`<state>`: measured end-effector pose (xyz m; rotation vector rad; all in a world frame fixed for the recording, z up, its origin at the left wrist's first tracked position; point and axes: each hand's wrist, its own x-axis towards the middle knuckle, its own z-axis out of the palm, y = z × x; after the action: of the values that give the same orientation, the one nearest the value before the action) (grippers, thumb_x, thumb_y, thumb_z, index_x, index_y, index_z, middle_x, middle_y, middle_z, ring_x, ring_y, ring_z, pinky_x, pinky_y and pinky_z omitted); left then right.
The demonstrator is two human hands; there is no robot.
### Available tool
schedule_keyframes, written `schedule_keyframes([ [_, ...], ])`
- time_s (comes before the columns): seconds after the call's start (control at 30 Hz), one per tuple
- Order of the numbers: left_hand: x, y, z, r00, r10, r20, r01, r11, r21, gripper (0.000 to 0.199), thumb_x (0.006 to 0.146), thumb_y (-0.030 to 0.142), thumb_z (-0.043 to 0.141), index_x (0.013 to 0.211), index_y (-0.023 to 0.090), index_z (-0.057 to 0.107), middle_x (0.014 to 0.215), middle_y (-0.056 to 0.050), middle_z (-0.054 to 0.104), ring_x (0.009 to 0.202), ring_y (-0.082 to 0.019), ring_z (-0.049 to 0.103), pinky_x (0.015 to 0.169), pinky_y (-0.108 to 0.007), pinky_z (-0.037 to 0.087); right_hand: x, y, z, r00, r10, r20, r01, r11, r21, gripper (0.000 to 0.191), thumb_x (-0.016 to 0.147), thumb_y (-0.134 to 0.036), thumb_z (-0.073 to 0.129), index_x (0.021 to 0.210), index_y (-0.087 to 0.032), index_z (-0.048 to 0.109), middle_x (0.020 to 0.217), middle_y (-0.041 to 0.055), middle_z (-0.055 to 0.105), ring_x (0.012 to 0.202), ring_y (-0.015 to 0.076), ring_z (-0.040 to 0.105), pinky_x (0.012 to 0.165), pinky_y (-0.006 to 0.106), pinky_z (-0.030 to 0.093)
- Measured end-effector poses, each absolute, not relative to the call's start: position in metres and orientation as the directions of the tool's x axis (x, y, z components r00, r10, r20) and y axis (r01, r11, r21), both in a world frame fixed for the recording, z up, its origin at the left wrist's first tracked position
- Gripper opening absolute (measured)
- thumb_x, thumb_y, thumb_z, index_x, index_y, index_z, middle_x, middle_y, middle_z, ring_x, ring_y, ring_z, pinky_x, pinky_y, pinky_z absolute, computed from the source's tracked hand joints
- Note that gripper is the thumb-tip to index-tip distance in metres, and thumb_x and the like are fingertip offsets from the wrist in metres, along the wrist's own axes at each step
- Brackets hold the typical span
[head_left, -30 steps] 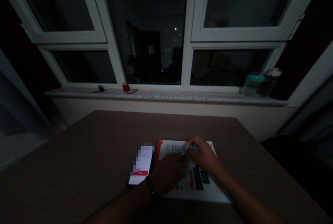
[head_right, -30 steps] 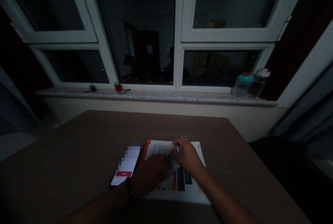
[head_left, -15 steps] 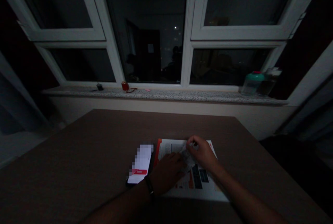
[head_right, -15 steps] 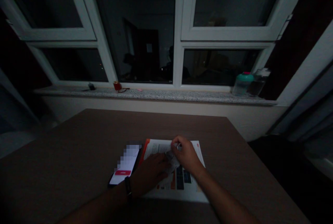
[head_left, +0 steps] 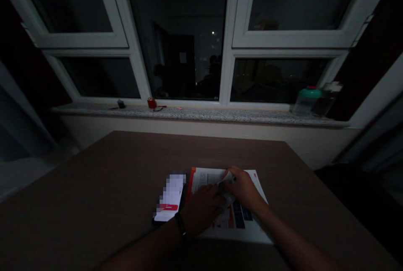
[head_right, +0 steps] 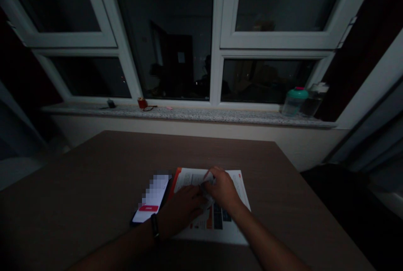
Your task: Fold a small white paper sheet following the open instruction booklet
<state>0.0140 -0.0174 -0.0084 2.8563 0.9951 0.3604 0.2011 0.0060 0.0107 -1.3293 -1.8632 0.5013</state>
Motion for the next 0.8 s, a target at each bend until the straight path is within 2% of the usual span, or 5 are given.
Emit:
schedule_keyframes([
  [0.27,0.014,-0.02,-0.003,0.749,0.638,0.177,0.605,-0.768,0.211,0.016,0.092,0.022,0.065,0.107,0.022,0.061,0.114,-0.004,0.059,0.108,-0.024,0.055,0.093,-0.038,0.044,0.207,0.008,0.008,-0.1,0.902,0.42,0.571,0.398,-0.718,0.014,0.078,-0.017,0.059,0.081,-0.022,0.072,0.077,0.0009,0.065,0.068,0.0164,0.058,0.064,0.025,0.041],
  [0.53,0.015,-0.021,0.002,0.741,0.652,0.159,0.614,-0.754,0.233,0.013,0.093,0.022,0.063,0.107,0.023,0.062,0.116,-0.004,0.059,0.108,-0.024,0.056,0.091,-0.036,0.046,0.209,0.01,0.009,-0.035,0.9,0.435,0.519,0.389,-0.761,0.022,0.09,-0.031,0.054,0.086,-0.021,0.073,0.086,0.005,0.07,0.077,0.0193,0.063,0.068,0.028,0.045],
  [0.67,0.013,-0.019,0.0,0.752,0.634,0.179,0.598,-0.771,0.221,0.018,0.093,0.021,0.064,0.111,0.024,0.061,0.118,-0.004,0.059,0.111,-0.023,0.055,0.096,-0.037,0.044,0.214,0.014,0.006,0.03,0.909,0.416,0.499,0.347,-0.794,0.025,0.092,-0.034,0.052,0.088,-0.019,0.071,0.085,0.0049,0.07,0.077,0.0195,0.063,0.067,0.028,0.045],
  [0.73,0.011,-0.016,0.0,0.759,0.628,0.169,0.594,-0.776,0.213,0.022,0.092,0.02,0.065,0.113,0.025,0.061,0.118,-0.004,0.059,0.11,-0.023,0.055,0.096,-0.037,0.043,0.218,0.015,0.004,0.015,0.899,0.438,0.528,0.365,-0.767,0.023,0.093,-0.033,0.051,0.091,-0.019,0.07,0.088,0.0055,0.069,0.079,0.0201,0.063,0.069,0.029,0.045],
  [0.8,0.006,-0.013,0.0,0.769,0.617,0.164,0.588,-0.785,0.196,0.024,0.093,0.019,0.064,0.115,0.026,0.061,0.119,-0.003,0.06,0.111,-0.023,0.055,0.097,-0.038,0.043,0.222,0.016,0.005,-0.055,0.866,0.497,0.589,0.43,-0.684,0.021,0.095,-0.03,0.051,0.097,-0.02,0.069,0.094,0.0066,0.067,0.087,0.0216,0.061,0.075,0.031,0.046],
])
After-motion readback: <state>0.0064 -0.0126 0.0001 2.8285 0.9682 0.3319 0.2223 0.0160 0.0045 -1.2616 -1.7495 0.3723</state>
